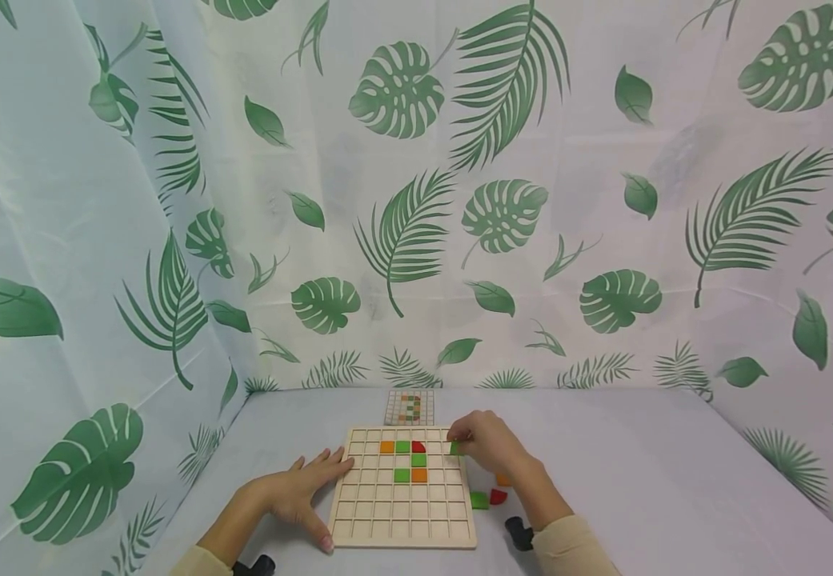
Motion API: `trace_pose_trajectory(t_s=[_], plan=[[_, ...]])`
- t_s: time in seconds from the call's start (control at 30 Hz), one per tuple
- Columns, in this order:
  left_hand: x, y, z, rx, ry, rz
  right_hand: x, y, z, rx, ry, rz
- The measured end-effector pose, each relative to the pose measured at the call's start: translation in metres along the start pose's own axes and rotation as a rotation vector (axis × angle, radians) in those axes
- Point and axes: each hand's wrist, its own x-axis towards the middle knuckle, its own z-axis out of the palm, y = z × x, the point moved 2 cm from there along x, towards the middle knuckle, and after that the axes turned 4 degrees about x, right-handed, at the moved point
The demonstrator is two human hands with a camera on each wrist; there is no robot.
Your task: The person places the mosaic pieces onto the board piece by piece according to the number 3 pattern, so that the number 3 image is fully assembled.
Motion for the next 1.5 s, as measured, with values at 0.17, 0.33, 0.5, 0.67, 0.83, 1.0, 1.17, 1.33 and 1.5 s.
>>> trace_pose_trajectory(t_s=[0.17,0.33,0.5,0.67,0.83,1.0,1.17,1.33,1.5], plan=[[0.001,-0.001,0.0,0.001,-0.001,0.005,0.0,-0.006,0.005,-0.013,0.005,-0.041],[0.001,-0.001,0.001,0.004,-0.003,0.004,0.0,-0.014,0.011,-0.053,-0.008,-0.102],[0.002,-0.001,0.002,0.007,-0.009,-0.001,0.001,-0.02,0.017,-0.011,-0.048,-0.104],[0.002,-0.002,0.002,0.012,-0.003,-0.004,0.003,-0.022,0.023,0.012,-0.077,-0.124],[0.003,-0.002,0.003,0.016,0.002,-0.005,0.004,-0.024,0.027,-0.001,-0.096,-0.151],[0.003,-0.002,0.002,0.015,0.003,-0.005,0.005,-0.029,0.03,-0.01,-0.108,-0.147],[0.002,-0.001,0.001,0.012,0.003,-0.001,0.005,-0.032,0.032,-0.002,-0.129,-0.167],[0.002,-0.001,0.001,0.011,0.006,0.002,0.005,-0.032,0.034,-0.003,-0.151,-0.206],[0.002,-0.002,0.001,0.009,0.004,0.004,0.006,-0.034,0.037,0.002,-0.184,-0.232]])
